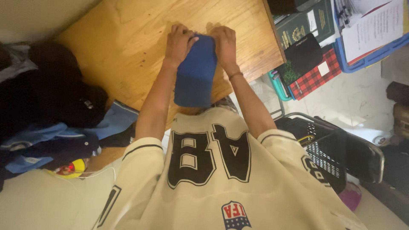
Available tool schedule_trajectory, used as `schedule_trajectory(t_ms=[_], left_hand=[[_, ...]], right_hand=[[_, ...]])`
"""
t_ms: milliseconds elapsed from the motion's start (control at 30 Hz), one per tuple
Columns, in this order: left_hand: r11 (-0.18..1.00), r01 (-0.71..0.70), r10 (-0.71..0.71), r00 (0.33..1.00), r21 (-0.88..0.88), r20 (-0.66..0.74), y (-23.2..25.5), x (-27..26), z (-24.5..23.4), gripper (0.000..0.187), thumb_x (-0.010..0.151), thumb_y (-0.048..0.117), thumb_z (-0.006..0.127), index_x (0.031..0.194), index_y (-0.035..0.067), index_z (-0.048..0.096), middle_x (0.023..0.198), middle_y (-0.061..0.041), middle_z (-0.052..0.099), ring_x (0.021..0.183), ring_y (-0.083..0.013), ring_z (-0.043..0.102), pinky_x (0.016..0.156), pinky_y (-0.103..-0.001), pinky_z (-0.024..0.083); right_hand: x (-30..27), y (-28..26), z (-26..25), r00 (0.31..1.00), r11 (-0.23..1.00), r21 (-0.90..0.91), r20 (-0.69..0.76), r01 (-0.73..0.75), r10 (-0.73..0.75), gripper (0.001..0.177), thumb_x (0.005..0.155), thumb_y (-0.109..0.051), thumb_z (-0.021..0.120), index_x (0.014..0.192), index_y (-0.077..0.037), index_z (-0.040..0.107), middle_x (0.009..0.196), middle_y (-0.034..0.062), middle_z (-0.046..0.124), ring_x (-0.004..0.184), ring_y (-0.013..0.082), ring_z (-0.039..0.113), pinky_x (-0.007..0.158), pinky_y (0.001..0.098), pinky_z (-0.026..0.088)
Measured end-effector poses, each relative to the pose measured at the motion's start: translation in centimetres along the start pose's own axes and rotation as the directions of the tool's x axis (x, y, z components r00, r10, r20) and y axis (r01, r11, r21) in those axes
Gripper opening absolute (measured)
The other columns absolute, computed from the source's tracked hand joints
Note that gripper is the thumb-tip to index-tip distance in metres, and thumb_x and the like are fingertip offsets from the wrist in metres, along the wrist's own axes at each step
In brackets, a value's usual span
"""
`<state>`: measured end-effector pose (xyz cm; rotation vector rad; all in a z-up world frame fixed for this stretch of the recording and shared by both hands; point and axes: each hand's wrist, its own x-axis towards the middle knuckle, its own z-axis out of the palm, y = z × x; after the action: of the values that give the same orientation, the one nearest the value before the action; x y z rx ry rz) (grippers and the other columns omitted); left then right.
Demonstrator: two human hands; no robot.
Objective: The person folds a blue cloth by hand on a wooden surface and places it into a laundry basket.
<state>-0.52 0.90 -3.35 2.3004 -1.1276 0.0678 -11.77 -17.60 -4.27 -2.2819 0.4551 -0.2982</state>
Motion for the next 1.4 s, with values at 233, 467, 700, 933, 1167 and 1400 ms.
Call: schedule_trajectory(t_ms=[233,467,700,933,1167,1400], left_hand=[[0.951,0.275,-0.302,0.923,0.139,0.238,-1.7,-1.6,-1.7,0.018,0.099,0.024,0.062,0.096,0.009,0.071,0.077,-0.015,0.071,0.081,-0.0355,0.07,0.078,-0.055,0.046],[0.708,0.684,-0.699,0.714,0.176,0.042,-5.3,-9.2,-3.3,0.021,0.096,0.025,0.058,0.094,0.01,0.072,0.088,-0.019,0.073,0.087,-0.0446,0.068,0.08,-0.055,0.049],[0.805,0.568,-0.593,0.779,-0.17,-0.205,-1.9,-11.3,-5.9,0.05,0.104,0.038,0.05,0.129,-0.005,0.057,0.12,-0.032,0.065,0.108,-0.0499,0.061,0.088,-0.053,0.049],[0.571,0.808,-0.783,0.589,-0.147,0.198,-3.1,-11.2,-2.4,0.056,0.111,0.048,0.035,0.133,0.004,0.061,0.122,-0.026,0.071,0.117,-0.0464,0.064,0.102,-0.052,0.049],[0.593,0.796,-0.78,0.605,-0.118,0.161,-2.8,-12.8,-3.9,0.054,0.107,0.046,0.039,0.134,0.005,0.06,0.124,-0.025,0.068,0.116,-0.0453,0.062,0.099,-0.051,0.048],[0.979,0.155,-0.139,0.983,0.133,-0.123,3.6,-10.3,-6.9,0.044,0.111,0.029,0.056,0.151,0.015,0.046,0.164,-0.012,0.031,0.156,-0.0332,0.027,0.127,-0.056,0.026]], right_hand=[[-10.6,-6.8,-2.7,0.999,1.0,0.001,-0.039,-0.009,0.009,0.041,0.105,-0.009,0.06,0.144,-0.002,0.049,0.15,0.0267,0.042,0.141,0.0446,0.038,0.12,0.0512,0.035],[-19.1,0.9,1.5,0.855,0.933,0.144,-0.372,-0.331,0.361,0.045,0.105,-0.011,0.056,0.148,-0.003,0.044,0.147,0.0222,0.05,0.138,0.0365,0.047,0.12,0.0452,0.041],[-16.6,-0.3,4.3,0.732,0.7,0.474,-0.157,-0.534,0.663,0.052,0.11,-0.039,0.054,0.149,-0.006,0.048,0.134,0.0211,0.066,0.121,0.0352,0.067,0.105,0.0413,0.052],[-13.4,0.3,6.5,0.793,0.873,0.325,-0.384,-0.363,0.472,0.044,0.112,-0.028,0.052,0.15,-0.007,0.045,0.143,0.023,0.062,0.13,0.037,0.063,0.108,0.0416,0.05],[-12.4,0.4,6.2,0.787,0.8,0.248,-0.176,-0.546,0.591,0.034,0.112,-0.022,0.055,0.145,-0.014,0.057,0.138,0.0176,0.07,0.131,0.0344,0.067,0.108,0.0401,0.055],[-12.4,-7.9,3.9,0.913,0.955,-0.142,-0.359,-0.26,0.195,0.044,0.109,-0.018,0.061,0.152,-0.013,0.05,0.164,0.019,0.034,0.155,0.0443,0.027,0.13,0.0577,0.02]])
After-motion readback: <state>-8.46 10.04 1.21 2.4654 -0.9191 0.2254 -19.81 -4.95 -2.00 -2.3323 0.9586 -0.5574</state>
